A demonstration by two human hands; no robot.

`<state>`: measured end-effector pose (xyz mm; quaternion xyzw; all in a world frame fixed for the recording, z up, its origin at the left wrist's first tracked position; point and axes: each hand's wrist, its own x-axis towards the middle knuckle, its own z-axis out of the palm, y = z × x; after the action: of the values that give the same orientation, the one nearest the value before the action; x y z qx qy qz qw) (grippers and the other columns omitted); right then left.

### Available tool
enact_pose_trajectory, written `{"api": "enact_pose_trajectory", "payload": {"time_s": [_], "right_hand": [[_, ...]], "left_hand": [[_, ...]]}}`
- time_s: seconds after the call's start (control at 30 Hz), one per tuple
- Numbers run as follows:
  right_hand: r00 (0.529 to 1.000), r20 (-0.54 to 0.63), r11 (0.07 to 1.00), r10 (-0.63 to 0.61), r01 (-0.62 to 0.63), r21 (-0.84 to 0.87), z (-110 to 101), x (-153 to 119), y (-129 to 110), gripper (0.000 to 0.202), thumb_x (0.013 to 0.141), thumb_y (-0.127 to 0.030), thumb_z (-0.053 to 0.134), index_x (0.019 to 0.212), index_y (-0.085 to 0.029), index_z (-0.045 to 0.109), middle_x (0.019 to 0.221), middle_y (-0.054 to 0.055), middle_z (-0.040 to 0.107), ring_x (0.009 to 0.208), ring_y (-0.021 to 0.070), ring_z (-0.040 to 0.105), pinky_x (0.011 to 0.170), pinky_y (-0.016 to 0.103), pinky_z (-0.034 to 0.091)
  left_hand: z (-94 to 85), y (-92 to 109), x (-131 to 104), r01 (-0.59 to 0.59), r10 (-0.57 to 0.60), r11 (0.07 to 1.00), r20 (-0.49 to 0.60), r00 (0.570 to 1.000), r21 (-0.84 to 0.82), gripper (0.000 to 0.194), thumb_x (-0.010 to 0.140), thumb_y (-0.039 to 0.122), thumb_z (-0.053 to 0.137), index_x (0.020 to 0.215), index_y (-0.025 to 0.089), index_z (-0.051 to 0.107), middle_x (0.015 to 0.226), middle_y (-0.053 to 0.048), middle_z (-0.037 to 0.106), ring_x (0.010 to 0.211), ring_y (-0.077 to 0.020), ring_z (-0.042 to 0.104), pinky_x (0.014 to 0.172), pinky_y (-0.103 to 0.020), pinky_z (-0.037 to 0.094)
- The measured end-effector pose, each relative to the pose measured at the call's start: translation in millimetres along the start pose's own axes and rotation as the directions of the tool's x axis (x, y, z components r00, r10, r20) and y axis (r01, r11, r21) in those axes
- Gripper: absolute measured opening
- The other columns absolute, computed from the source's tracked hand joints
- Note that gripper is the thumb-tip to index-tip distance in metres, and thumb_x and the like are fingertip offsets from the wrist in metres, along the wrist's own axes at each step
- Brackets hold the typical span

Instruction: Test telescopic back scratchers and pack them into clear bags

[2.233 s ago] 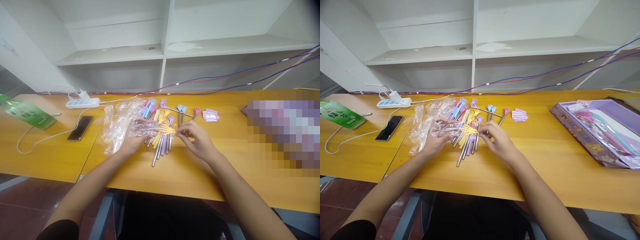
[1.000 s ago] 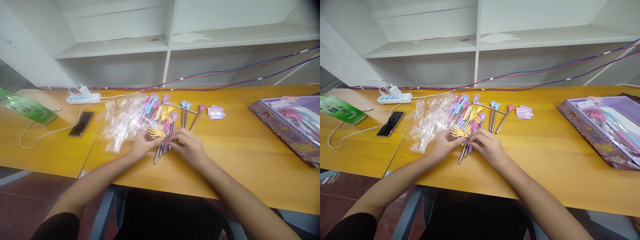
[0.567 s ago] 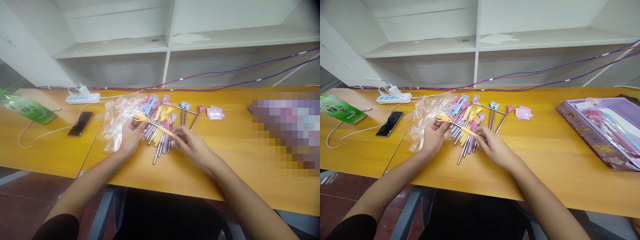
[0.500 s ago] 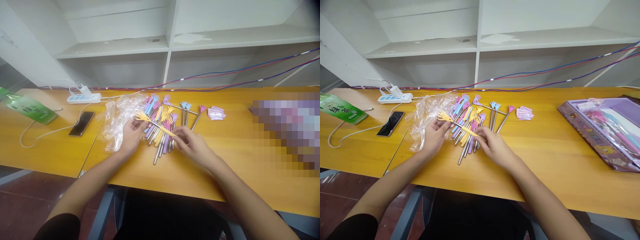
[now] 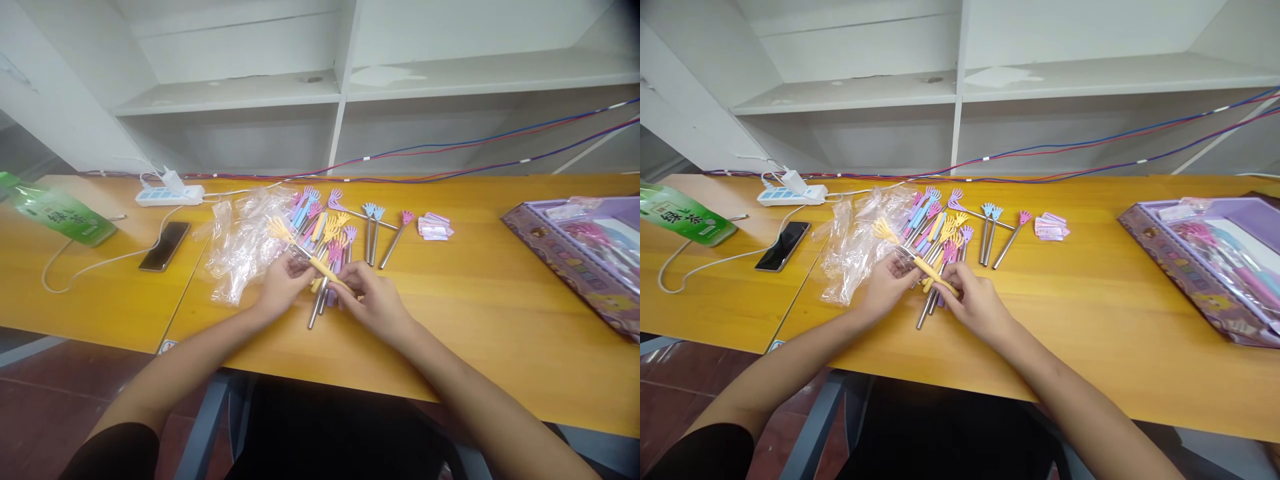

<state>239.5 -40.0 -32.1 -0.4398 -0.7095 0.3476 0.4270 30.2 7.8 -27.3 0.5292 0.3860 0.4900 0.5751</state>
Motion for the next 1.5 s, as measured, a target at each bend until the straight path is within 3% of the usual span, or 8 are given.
{"api": "enact_pose_trajectory", "payload": {"time_s": [0.13, 0.37, 0.67, 0.8, 1.07, 1.23, 1.33, 1.5], "right_hand": [[0.998, 0.012, 0.998, -0.065, 0.065, -0.012, -2, 0, -3, 0.02, 0.106, -0.041, 0.066, 0.112, -0.026, 0.055, 0.088, 0.002, 0.08, 0.067, 0.0168, 0.075, 0.057, 0.027, 0.058], [0.937, 0.212, 0.954, -0.278, 0.296, -0.056, -20, 2, -16, 0.038, 0.108, -0.022, 0.062, 0.145, -0.027, 0.058, 0.109, 0.006, 0.079, 0.08, 0.0154, 0.075, 0.077, 0.031, 0.065], [0.899, 0.088, 0.889, -0.428, 0.436, -0.136, -17, 8, -8, 0.025, 0.104, -0.022, 0.071, 0.129, -0.026, 0.07, 0.106, 0.008, 0.072, 0.081, 0.0162, 0.068, 0.07, 0.031, 0.061], [0.896, 0.04, 0.882, -0.443, 0.443, -0.162, -16, 8, -11, 0.02, 0.103, -0.021, 0.072, 0.122, -0.026, 0.073, 0.104, 0.007, 0.069, 0.076, 0.0146, 0.065, 0.063, 0.029, 0.058], [0.866, -0.078, 0.846, -0.494, 0.459, -0.271, -16, 8, -13, 0.006, 0.101, -0.019, 0.073, 0.102, -0.023, 0.069, 0.095, 0.005, 0.062, 0.069, 0.0128, 0.057, 0.055, 0.026, 0.049], [0.869, -0.123, 0.862, -0.48, 0.44, -0.253, -14, 8, -9, 0.02, 0.098, -0.016, 0.074, 0.114, -0.024, 0.065, 0.103, 0.006, 0.065, 0.067, 0.0131, 0.056, 0.053, 0.026, 0.049], [0.873, -0.104, 0.859, -0.477, 0.438, -0.265, -14, 10, -9, 0.028, 0.1, -0.014, 0.069, 0.125, -0.025, 0.066, 0.104, 0.007, 0.066, 0.075, 0.0164, 0.064, 0.063, 0.031, 0.056], [0.877, -0.083, 0.862, -0.473, 0.442, -0.247, -15, 11, -10, 0.026, 0.1, -0.011, 0.068, 0.123, -0.024, 0.069, 0.107, 0.008, 0.066, 0.071, 0.0135, 0.064, 0.068, 0.032, 0.06]], "left_hand": [[5.4, -5, -5, 0.022, -0.023, 0.999, 0.026, 0.999, 0.024, 0.037, 0.079, 0.025, 0.089, 0.109, 0.018, 0.068, 0.106, -0.01, 0.082, 0.104, -0.0268, 0.081, 0.098, -0.045, 0.066], [-6.0, 3, 4, -0.038, 0.036, 0.999, -0.057, 0.998, -0.028, 0.042, 0.082, 0.025, 0.087, 0.115, 0.019, 0.062, 0.107, -0.008, 0.081, 0.103, -0.0217, 0.079, 0.094, -0.037, 0.065], [1.7, -7, -8, 0.024, -0.026, 1.0, 0.121, 0.992, 0.015, 0.044, 0.082, 0.028, 0.09, 0.116, 0.02, 0.063, 0.102, -0.006, 0.077, 0.097, -0.0204, 0.077, 0.094, -0.037, 0.063], [6.9, -15, -19, -0.036, 0.01, 0.995, 0.275, 0.961, 0.091, 0.042, 0.085, 0.029, 0.088, 0.119, 0.021, 0.065, 0.108, -0.008, 0.076, 0.099, -0.0224, 0.076, 0.093, -0.038, 0.064], [9.6, -8, -25, -0.147, 0.061, 0.972, 0.406, 0.912, 0.185, 0.022, 0.098, 0.029, 0.071, 0.118, 0.02, 0.064, 0.099, -0.007, 0.072, 0.089, -0.0197, 0.074, 0.083, -0.034, 0.062], [13.2, -3, -26, -0.256, 0.088, 0.911, 0.453, 0.887, 0.323, 0.012, 0.096, 0.024, 0.068, 0.105, 0.017, 0.062, 0.095, -0.005, 0.071, 0.083, -0.0168, 0.071, 0.077, -0.031, 0.059], [14.4, -5, -27, -0.209, 0.054, 0.932, 0.456, 0.888, 0.295, 0.016, 0.096, 0.025, 0.069, 0.109, 0.018, 0.062, 0.097, -0.004, 0.071, 0.083, -0.0161, 0.07, 0.078, -0.031, 0.058], [12.9, -7, -27, 0.056, -0.088, 0.995, 0.47, 0.878, 0.082, 0.034, 0.096, 0.039, 0.077, 0.119, 0.018, 0.062, 0.106, -0.009, 0.072, 0.094, -0.0197, 0.072, 0.086, -0.035, 0.061]]}}
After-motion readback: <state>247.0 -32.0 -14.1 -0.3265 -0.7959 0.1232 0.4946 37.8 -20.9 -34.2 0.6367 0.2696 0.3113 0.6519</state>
